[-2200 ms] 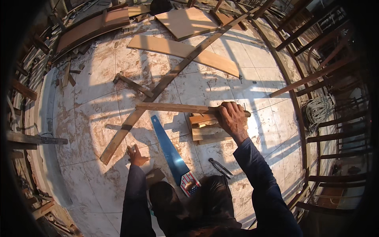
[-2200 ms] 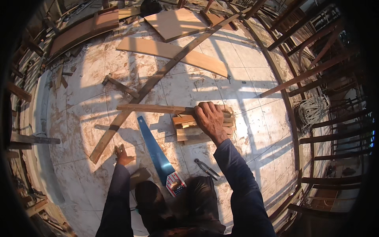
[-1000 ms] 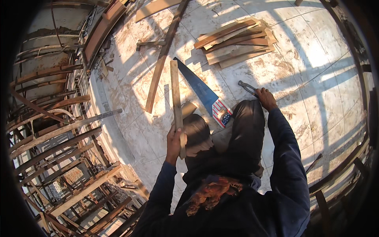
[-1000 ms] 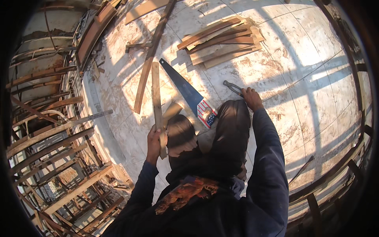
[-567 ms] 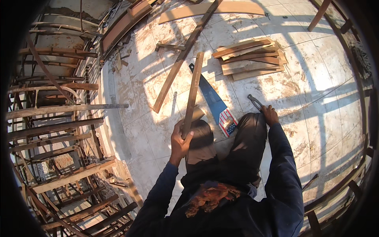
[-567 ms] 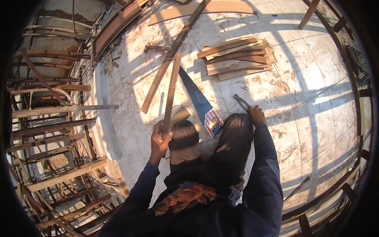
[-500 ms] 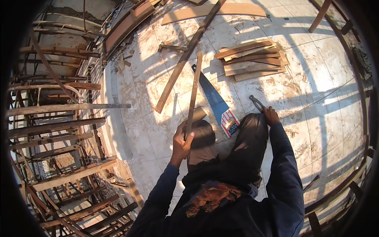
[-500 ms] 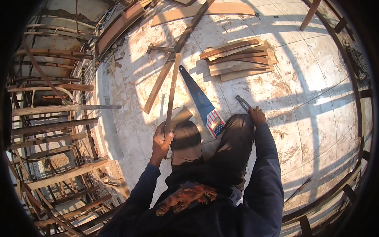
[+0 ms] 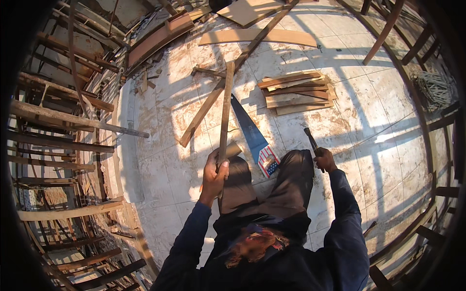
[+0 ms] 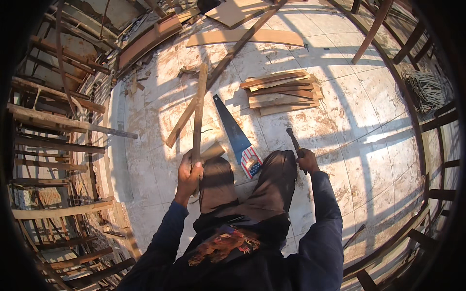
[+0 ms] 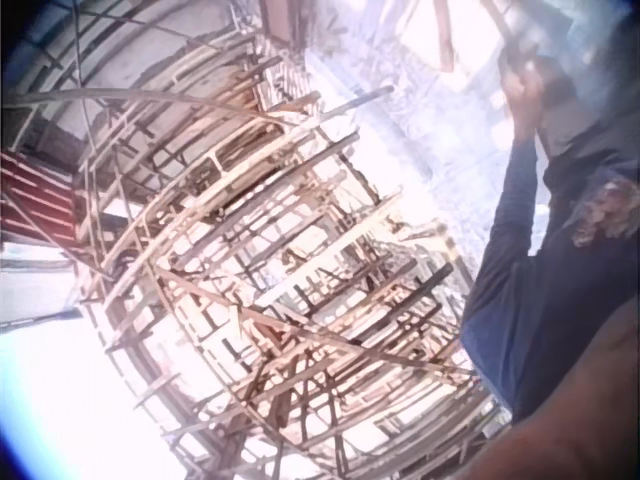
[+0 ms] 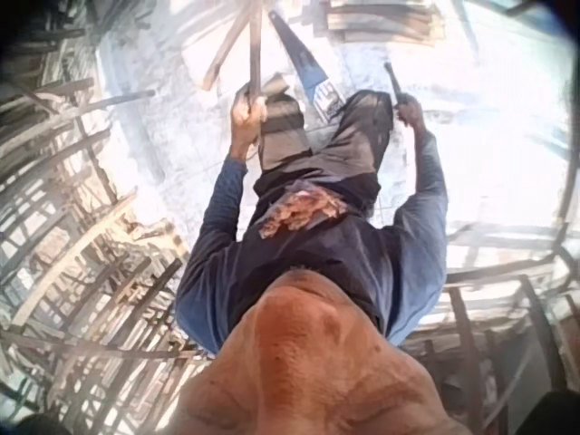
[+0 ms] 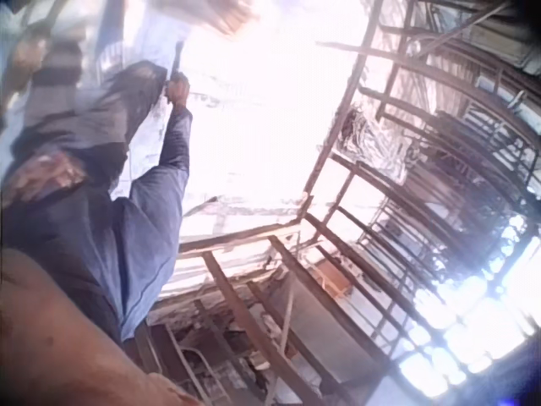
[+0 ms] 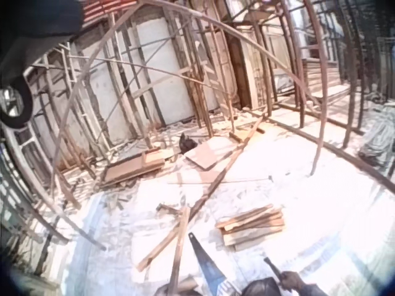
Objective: The person saws pieces of wood by hand using a hand saw, then uses pincers to remove a nail from a board and organizes several wood pieces on the floor.
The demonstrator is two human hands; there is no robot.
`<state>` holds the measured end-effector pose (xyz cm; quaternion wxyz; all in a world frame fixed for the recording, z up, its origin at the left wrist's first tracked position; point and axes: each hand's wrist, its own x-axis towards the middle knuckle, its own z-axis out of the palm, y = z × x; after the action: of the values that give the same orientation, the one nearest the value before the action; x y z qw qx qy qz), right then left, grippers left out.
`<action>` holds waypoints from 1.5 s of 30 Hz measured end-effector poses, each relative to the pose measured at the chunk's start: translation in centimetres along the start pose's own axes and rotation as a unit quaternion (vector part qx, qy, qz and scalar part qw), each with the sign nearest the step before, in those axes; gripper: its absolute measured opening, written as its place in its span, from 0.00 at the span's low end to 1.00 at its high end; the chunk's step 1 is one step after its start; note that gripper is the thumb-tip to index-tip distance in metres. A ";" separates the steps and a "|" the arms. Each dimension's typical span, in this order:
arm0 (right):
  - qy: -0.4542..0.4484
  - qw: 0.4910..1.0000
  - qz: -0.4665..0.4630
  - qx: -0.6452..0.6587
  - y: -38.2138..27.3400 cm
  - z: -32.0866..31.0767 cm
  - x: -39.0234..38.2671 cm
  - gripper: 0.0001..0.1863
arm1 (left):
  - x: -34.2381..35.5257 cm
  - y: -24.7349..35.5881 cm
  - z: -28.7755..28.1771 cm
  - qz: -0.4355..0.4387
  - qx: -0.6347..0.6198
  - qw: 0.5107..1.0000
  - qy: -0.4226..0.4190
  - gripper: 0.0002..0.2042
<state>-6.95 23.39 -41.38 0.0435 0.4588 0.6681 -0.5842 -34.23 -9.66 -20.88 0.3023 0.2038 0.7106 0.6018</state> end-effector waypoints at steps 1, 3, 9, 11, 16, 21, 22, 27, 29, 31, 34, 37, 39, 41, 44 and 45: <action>-0.027 0.995 -0.043 0.080 -1.6 0.2 -2.4 0.10 | -0.2 0.0 0.0 0.003 0.010 1.000 0.003 0.24; -0.093 0.968 -0.064 0.222 -4.8 0.8 -7.5 0.13 | -0.5 -0.2 0.0 0.038 0.014 0.999 -0.037 0.25; -0.340 0.879 -0.056 0.331 -12.8 3.9 -18.5 0.22 | -1.2 -0.6 -0.7 0.076 0.114 0.988 -0.068 0.29; -0.354 0.885 -0.077 0.294 -14.4 4.8 -19.9 0.20 | -1.7 -0.6 -1.1 0.056 0.097 0.988 -0.103 0.29; -0.425 0.867 -0.103 0.239 -16.9 6.0 -20.6 0.17 | -4.0 -0.5 -1.8 0.042 0.096 0.986 -0.131 0.29; -0.427 0.872 -0.062 0.232 -17.4 6.0 -20.2 0.19 | -5.4 -0.4 -2.8 0.043 0.135 0.977 -0.161 0.28; -0.432 0.870 -0.069 0.228 -17.3 6.0 -20.0 0.18 | -5.3 -0.3 -3.0 0.042 0.142 0.975 -0.166 0.28; -0.460 0.855 -0.093 0.222 -16.4 6.4 -19.3 0.17 | -5.6 -0.3 -4.0 0.189 0.232 0.935 -0.188 0.27; -0.454 0.858 -0.077 0.230 -16.1 6.3 -19.1 0.15 | -5.7 -0.5 -4.2 0.087 0.220 0.947 -0.218 0.27; -0.441 0.866 -0.069 0.225 -16.0 6.1 -19.2 0.15 | -5.6 -0.9 -4.3 0.112 0.223 0.946 -0.208 0.27; -0.440 0.871 -0.053 0.214 -16.2 5.7 -19.4 0.14 | -5.1 -1.3 -3.9 0.259 0.225 0.920 -0.192 0.27; -0.437 0.871 -0.029 0.223 -16.4 5.9 -19.8 0.13 | -4.9 -1.4 -3.5 0.296 0.220 0.913 -0.173 0.27; -0.436 0.867 -0.013 0.241 -16.1 6.4 -20.4 0.14 | -5.4 -1.3 -3.4 0.139 0.162 0.953 -0.213 0.26; -0.430 0.828 0.024 0.360 -15.5 7.3 -21.2 0.18 | -6.4 -1.0 -3.4 -0.011 0.084 0.969 -0.234 0.26; -0.460 0.761 0.097 0.446 -14.6 8.8 -23.1 0.17 | -8.1 -0.2 -3.0 -0.038 -0.011 0.969 -0.244 0.27; -0.465 0.741 0.123 0.468 -14.4 9.2 -23.9 0.14 | -9.0 0.1 -2.5 -0.068 -0.064 0.965 -0.244 0.28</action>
<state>-7.10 3.87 -19.41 0.2005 0.1709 0.1452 -0.9537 -29.30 -17.30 -18.87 0.5191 0.2762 0.5872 0.5563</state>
